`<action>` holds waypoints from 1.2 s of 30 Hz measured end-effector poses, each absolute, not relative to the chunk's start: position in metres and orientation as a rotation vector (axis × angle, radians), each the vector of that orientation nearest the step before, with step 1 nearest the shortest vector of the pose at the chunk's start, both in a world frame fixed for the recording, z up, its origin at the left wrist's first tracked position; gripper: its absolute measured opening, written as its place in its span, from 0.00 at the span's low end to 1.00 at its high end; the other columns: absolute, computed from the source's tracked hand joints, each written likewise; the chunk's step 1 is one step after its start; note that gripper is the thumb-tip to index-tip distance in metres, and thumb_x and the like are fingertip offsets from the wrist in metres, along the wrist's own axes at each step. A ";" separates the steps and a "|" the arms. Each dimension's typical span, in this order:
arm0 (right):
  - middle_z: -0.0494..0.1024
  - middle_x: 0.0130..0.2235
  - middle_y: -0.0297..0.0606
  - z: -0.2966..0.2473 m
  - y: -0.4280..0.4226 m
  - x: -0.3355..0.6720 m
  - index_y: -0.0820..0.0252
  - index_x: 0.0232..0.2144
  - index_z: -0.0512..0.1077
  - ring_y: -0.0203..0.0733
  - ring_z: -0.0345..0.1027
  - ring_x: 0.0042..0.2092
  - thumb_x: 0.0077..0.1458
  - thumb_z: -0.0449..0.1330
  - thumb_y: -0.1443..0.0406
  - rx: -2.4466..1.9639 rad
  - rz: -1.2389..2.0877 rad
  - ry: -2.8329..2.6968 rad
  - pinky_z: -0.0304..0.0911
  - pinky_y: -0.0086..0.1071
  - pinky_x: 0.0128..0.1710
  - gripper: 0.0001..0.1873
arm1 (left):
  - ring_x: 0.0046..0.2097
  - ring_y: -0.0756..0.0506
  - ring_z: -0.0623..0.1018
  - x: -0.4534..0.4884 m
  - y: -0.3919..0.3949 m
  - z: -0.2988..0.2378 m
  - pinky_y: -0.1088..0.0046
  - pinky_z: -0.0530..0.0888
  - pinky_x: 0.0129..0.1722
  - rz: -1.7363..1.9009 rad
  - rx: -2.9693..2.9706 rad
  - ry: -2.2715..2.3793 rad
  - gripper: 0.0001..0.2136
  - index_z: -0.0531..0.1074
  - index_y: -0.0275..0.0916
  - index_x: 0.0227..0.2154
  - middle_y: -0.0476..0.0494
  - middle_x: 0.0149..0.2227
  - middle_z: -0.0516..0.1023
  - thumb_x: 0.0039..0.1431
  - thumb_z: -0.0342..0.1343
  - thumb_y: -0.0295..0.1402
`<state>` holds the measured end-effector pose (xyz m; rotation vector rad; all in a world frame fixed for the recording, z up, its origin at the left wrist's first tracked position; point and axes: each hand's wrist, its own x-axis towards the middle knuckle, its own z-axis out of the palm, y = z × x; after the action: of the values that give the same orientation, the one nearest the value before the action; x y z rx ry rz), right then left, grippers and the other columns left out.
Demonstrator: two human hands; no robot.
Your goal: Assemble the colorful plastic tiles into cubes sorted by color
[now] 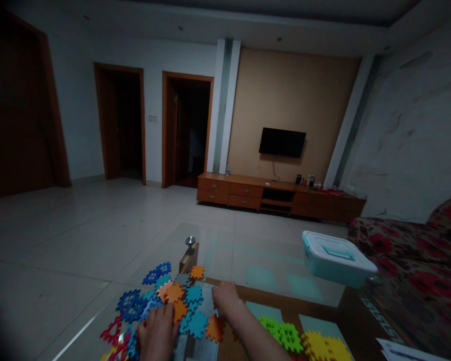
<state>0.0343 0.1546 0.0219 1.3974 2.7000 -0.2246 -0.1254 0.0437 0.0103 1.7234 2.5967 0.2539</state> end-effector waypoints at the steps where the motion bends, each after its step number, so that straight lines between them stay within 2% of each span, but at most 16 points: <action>1: 0.76 0.47 0.55 0.022 0.155 0.035 0.64 0.44 0.72 0.60 0.70 0.48 0.35 0.64 0.76 1.403 -0.196 2.685 0.63 0.48 0.48 0.28 | 0.53 0.37 0.70 -0.126 0.043 0.010 0.56 0.61 0.49 0.287 1.731 2.604 0.16 0.70 0.38 0.46 0.39 0.48 0.76 0.57 0.45 0.24; 6: 0.74 0.50 0.54 0.033 0.157 0.057 0.64 0.56 0.63 0.57 0.69 0.50 0.33 0.65 0.75 1.477 -0.140 2.636 0.63 0.42 0.48 0.43 | 0.52 0.40 0.69 -0.120 0.042 0.015 0.61 0.60 0.51 0.559 1.853 2.469 0.14 0.69 0.39 0.43 0.41 0.47 0.75 0.58 0.43 0.25; 11: 0.72 0.51 0.55 0.046 0.144 0.103 0.65 0.60 0.58 0.55 0.67 0.51 0.38 0.61 0.76 1.446 -0.141 2.647 0.62 0.40 0.50 0.44 | 0.56 0.42 0.66 -0.093 0.047 0.019 0.64 0.57 0.54 0.651 1.971 2.141 0.17 0.68 0.40 0.46 0.43 0.50 0.73 0.54 0.45 0.21; 16: 0.69 0.54 0.57 0.043 0.114 0.129 0.62 0.63 0.54 0.60 0.62 0.56 0.36 0.62 0.74 1.375 -0.192 2.611 0.56 0.47 0.56 0.49 | 0.55 0.42 0.67 -0.074 0.048 0.024 0.63 0.56 0.54 0.666 1.986 2.115 0.16 0.69 0.41 0.43 0.45 0.48 0.74 0.53 0.45 0.21; 24: 0.69 0.54 0.57 0.024 0.104 0.130 0.63 0.62 0.55 0.61 0.62 0.55 0.38 0.59 0.74 1.351 -0.240 2.682 0.57 0.49 0.54 0.46 | 0.51 0.45 0.69 -0.066 0.052 0.013 0.68 0.58 0.51 0.641 1.979 1.896 0.16 0.68 0.43 0.40 0.47 0.46 0.75 0.50 0.48 0.21; 30: 0.70 0.52 0.51 0.019 0.104 0.133 0.60 0.61 0.57 0.57 0.62 0.53 0.39 0.57 0.73 1.292 -0.281 2.775 0.57 0.45 0.53 0.42 | 0.54 0.45 0.67 -0.060 0.060 0.000 0.66 0.58 0.53 0.586 2.024 1.795 0.20 0.67 0.44 0.42 0.49 0.48 0.74 0.44 0.50 0.20; 33: 0.70 0.53 0.50 0.017 0.105 0.133 0.60 0.61 0.57 0.56 0.62 0.53 0.39 0.57 0.71 1.288 -0.311 2.774 0.56 0.44 0.53 0.43 | 0.54 0.46 0.68 -0.060 0.062 -0.003 0.65 0.57 0.54 0.549 2.049 1.807 0.19 0.67 0.45 0.42 0.49 0.48 0.75 0.47 0.48 0.20; 36: 0.70 0.52 0.50 0.015 0.107 0.131 0.60 0.60 0.58 0.55 0.63 0.52 0.41 0.56 0.71 1.304 -0.303 2.774 0.57 0.43 0.52 0.41 | 0.58 0.44 0.65 -0.062 0.064 -0.007 0.62 0.54 0.57 0.486 2.083 1.812 0.20 0.67 0.44 0.44 0.48 0.53 0.73 0.48 0.49 0.21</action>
<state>0.1313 0.1074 0.0149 1.3040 2.7745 -0.3034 -0.0621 0.0643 -0.0066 2.0835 1.8120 0.4861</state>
